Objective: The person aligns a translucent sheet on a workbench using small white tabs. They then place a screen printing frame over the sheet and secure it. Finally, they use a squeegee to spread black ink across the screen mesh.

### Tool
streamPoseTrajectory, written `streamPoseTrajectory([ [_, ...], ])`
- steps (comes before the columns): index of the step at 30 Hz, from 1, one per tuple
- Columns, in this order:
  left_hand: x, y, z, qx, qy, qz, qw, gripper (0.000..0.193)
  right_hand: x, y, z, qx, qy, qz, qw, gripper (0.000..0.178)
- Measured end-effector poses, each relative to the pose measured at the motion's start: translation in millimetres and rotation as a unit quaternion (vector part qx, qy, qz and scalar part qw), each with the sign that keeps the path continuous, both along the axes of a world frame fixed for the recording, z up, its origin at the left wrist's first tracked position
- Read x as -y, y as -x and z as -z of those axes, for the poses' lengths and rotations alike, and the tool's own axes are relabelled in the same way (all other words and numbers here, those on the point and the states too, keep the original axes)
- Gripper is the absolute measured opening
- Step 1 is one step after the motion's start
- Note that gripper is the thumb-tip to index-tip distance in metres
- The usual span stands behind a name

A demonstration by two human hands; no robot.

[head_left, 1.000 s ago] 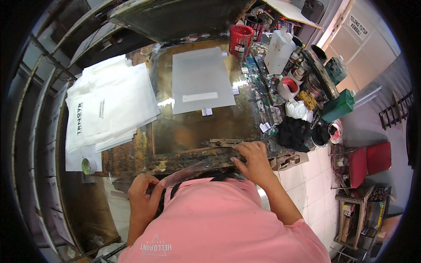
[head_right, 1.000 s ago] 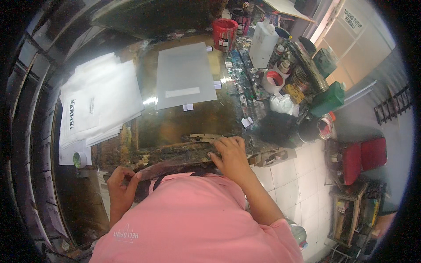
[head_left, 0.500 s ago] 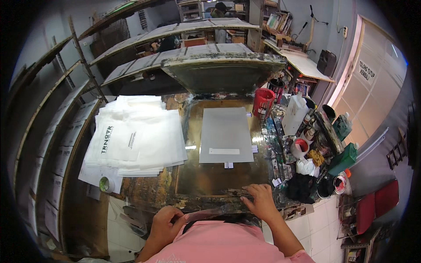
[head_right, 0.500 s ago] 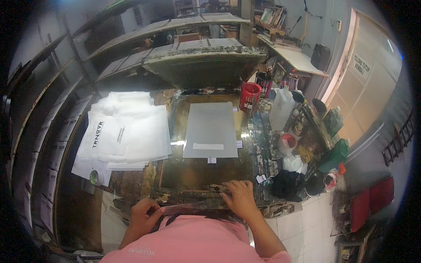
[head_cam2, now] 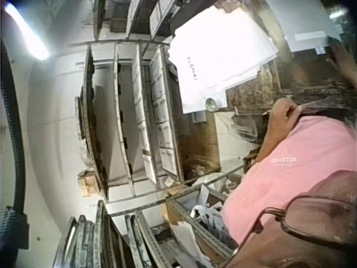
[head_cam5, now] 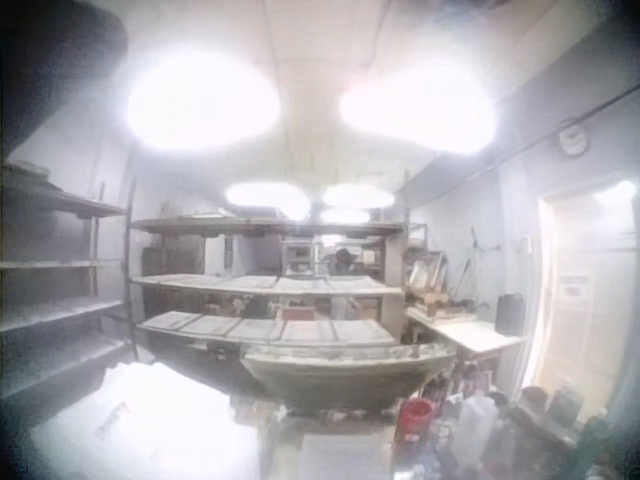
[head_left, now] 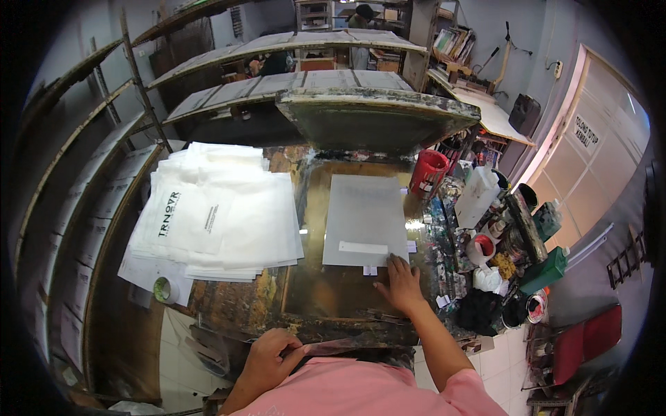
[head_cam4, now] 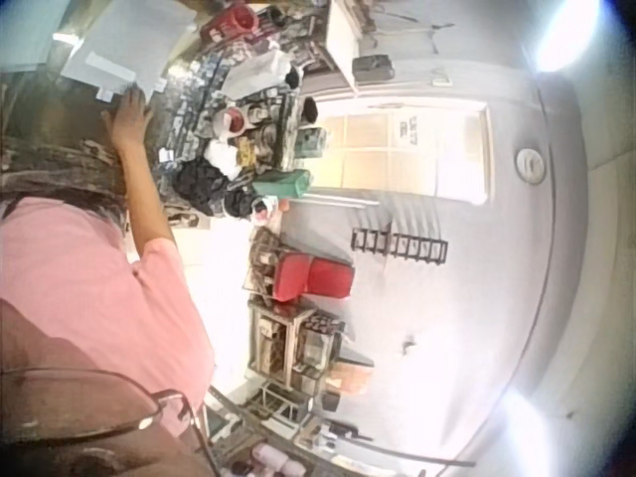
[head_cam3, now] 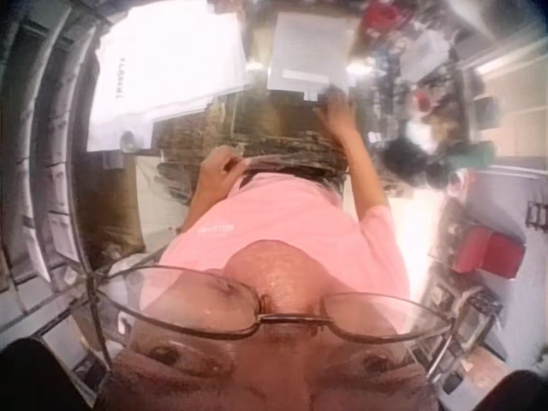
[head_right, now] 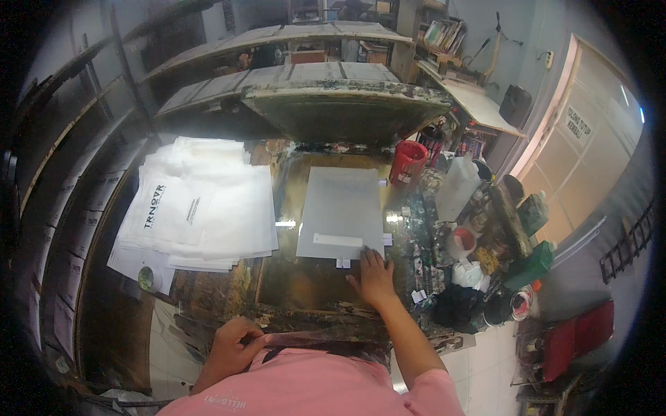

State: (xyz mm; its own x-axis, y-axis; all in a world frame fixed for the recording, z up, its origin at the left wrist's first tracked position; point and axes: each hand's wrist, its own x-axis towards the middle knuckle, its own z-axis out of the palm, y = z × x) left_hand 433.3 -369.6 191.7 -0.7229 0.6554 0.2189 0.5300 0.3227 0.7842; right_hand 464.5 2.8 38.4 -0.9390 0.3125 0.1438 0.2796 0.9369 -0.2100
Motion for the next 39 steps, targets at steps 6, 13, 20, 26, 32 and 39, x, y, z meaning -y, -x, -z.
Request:
streamPoseTrajectory([
  [6, 2.2, 18.3, 6.8, 0.015, 0.018, -0.008, 1.000, 0.019, 6.1, 15.0, 4.2, 0.005, -0.010, -0.008, 1.000, 0.082],
  [13, -6.1, 48.4, 15.8, 0.047, 0.022, 0.019, 0.998, 0.018, 5.5, 17.6, -2.3, 0.050, -0.031, -0.015, 0.998, 0.080],
  [20, -14.1, 64.9, 18.1, 0.068, 0.035, 0.031, 0.997, 0.018, 7.6, 18.0, -1.3, 0.068, -0.033, -0.015, 0.997, 0.079],
  [26, -15.3, 67.8, 15.4, 0.086, 0.040, 0.031, 0.995, 0.017, 2.1, 15.5, -6.1, 0.052, 0.002, -0.027, 0.998, 0.085],
  [32, -15.4, 67.4, 15.8, 0.091, 0.047, 0.025, 0.994, 0.017, -12.7, 13.6, 5.9, 0.022, 0.004, 0.006, 1.000, 0.091],
  [39, -19.1, 64.3, 14.6, 0.087, 0.042, 0.026, 0.995, 0.017, -10.4, 12.9, 1.4, 0.040, -0.010, 0.017, 0.999, 0.091],
])
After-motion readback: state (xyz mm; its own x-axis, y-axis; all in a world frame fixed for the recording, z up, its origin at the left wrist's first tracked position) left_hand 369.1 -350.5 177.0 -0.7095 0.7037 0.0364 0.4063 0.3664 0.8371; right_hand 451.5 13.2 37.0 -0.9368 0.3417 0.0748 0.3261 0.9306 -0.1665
